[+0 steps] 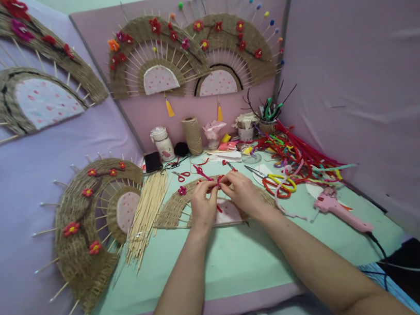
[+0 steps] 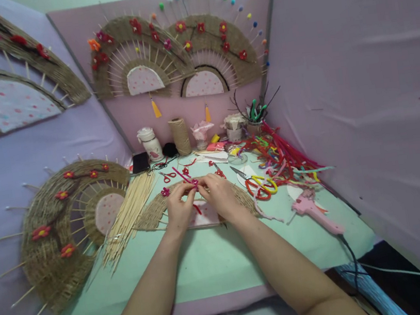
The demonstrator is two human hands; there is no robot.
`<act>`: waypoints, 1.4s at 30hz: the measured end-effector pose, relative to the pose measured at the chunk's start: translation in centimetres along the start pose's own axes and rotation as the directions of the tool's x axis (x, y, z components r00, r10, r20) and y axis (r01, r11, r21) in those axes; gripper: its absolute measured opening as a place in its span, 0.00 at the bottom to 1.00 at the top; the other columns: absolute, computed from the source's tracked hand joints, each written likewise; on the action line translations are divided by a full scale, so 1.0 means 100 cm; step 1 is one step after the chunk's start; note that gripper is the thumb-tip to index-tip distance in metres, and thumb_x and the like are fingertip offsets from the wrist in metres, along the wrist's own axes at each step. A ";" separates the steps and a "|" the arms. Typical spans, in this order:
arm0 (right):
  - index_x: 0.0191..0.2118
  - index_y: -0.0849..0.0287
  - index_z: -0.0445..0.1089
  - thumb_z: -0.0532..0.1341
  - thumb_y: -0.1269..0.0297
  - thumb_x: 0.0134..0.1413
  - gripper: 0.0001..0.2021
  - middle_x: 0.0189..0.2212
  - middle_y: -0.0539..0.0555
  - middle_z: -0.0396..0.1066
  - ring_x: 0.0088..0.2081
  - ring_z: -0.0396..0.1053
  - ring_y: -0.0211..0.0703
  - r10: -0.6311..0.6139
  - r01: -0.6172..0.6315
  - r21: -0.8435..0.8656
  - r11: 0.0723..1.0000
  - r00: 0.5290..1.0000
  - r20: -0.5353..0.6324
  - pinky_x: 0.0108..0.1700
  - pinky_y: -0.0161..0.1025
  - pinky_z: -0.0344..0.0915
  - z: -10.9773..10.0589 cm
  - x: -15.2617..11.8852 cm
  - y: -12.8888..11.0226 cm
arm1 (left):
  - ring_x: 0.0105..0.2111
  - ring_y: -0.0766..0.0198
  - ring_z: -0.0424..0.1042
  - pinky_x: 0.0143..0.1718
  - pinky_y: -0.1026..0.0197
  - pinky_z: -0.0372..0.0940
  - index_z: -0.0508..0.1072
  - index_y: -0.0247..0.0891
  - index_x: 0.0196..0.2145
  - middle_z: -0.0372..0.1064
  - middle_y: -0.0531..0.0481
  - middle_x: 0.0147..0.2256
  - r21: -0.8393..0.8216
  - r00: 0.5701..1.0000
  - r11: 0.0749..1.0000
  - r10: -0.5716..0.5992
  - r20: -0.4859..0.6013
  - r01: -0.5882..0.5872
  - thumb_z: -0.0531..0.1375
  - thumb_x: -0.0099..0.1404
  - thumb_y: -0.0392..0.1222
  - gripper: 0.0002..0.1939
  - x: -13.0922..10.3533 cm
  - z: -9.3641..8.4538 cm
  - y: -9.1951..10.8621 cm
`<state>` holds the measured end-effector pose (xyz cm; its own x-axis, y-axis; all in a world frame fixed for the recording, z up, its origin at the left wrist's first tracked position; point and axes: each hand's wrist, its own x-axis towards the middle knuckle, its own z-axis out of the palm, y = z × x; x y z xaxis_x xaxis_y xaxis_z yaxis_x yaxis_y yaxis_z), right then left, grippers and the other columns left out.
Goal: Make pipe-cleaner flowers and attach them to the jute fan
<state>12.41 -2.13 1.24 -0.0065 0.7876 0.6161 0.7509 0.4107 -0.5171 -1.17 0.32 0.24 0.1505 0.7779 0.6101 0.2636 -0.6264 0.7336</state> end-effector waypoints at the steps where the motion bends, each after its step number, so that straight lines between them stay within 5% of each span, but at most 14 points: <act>1: 0.32 0.58 0.69 0.56 0.67 0.54 0.05 0.30 0.55 0.71 0.33 0.67 0.42 0.010 -0.010 0.010 1.000 1.000 0.002 0.37 0.38 0.61 0.001 -0.001 -0.001 | 0.34 0.63 0.68 0.38 0.60 0.62 0.74 0.38 0.31 0.71 0.48 0.31 -0.001 1.000 1.000 -0.015 -0.015 0.015 0.57 0.58 0.35 0.06 -0.001 0.000 0.000; 8: 0.31 0.58 0.70 0.58 0.66 0.50 0.04 0.28 0.52 0.73 0.30 0.69 0.40 0.178 -0.179 0.185 0.966 0.984 0.019 0.34 0.36 0.62 0.005 -0.001 -0.006 | 0.31 0.63 0.70 0.36 0.61 0.63 0.73 0.36 0.31 0.72 0.48 0.30 -0.166 0.972 0.966 -0.216 -0.096 0.198 0.59 0.56 0.39 0.05 -0.003 0.005 -0.002; 17: 0.27 0.59 0.69 0.59 0.63 0.46 0.06 0.24 0.50 0.72 0.25 0.67 0.38 0.337 -0.300 0.360 0.883 0.941 -0.043 0.30 0.34 0.62 0.009 -0.002 -0.011 | 0.28 0.67 0.67 0.34 0.63 0.61 0.71 0.33 0.27 0.69 0.51 0.26 -0.475 0.890 0.807 -0.445 -0.100 0.351 0.63 0.50 0.39 0.07 -0.001 0.015 -0.002; 27: 0.25 0.61 0.68 0.59 0.64 0.42 0.06 0.21 0.50 0.69 0.24 0.65 0.37 0.437 -0.371 0.471 0.800 0.899 -0.035 0.28 0.33 0.61 0.016 -0.002 -0.012 | 0.26 0.72 0.65 0.32 0.66 0.60 0.68 0.34 0.23 0.67 0.54 0.24 -0.816 0.748 0.425 -0.664 0.015 0.393 0.67 0.41 0.38 0.12 -0.004 0.027 0.001; 34: 0.26 0.60 0.68 0.58 0.63 0.43 0.06 0.23 0.51 0.71 0.25 0.66 0.38 0.402 -0.367 0.378 0.850 0.916 -0.015 0.29 0.34 0.61 0.012 -0.002 -0.009 | 0.29 0.70 0.67 0.33 0.66 0.60 0.69 0.35 0.33 0.69 0.52 0.29 -0.667 0.836 0.599 -0.545 0.066 0.443 0.66 0.45 0.37 0.15 0.000 0.017 -0.005; 37: 0.26 0.60 0.68 0.58 0.64 0.43 0.05 0.23 0.51 0.71 0.25 0.66 0.38 0.388 -0.359 0.369 0.857 0.922 -0.004 0.30 0.35 0.61 0.012 -0.001 -0.009 | 0.29 0.69 0.68 0.36 0.65 0.61 0.69 0.34 0.30 0.69 0.52 0.28 -0.568 0.874 0.706 -0.482 0.054 0.424 0.65 0.46 0.36 0.12 0.001 0.015 -0.009; 42: 0.26 0.61 0.68 0.60 0.63 0.42 0.07 0.23 0.52 0.70 0.25 0.66 0.39 0.438 -0.407 0.490 0.771 0.897 0.056 0.29 0.34 0.62 0.014 0.001 -0.003 | 0.24 0.70 0.66 0.30 0.65 0.61 0.68 0.34 0.26 0.67 0.53 0.23 -0.564 0.831 0.655 -0.546 0.107 0.503 0.64 0.44 0.36 0.10 0.002 0.012 -0.014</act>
<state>11.20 -1.51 0.62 0.2864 0.9122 0.2931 0.2585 0.2210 -0.9404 -0.33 1.36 -1.03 0.0827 0.9938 0.0746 -0.2889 -0.0477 0.9562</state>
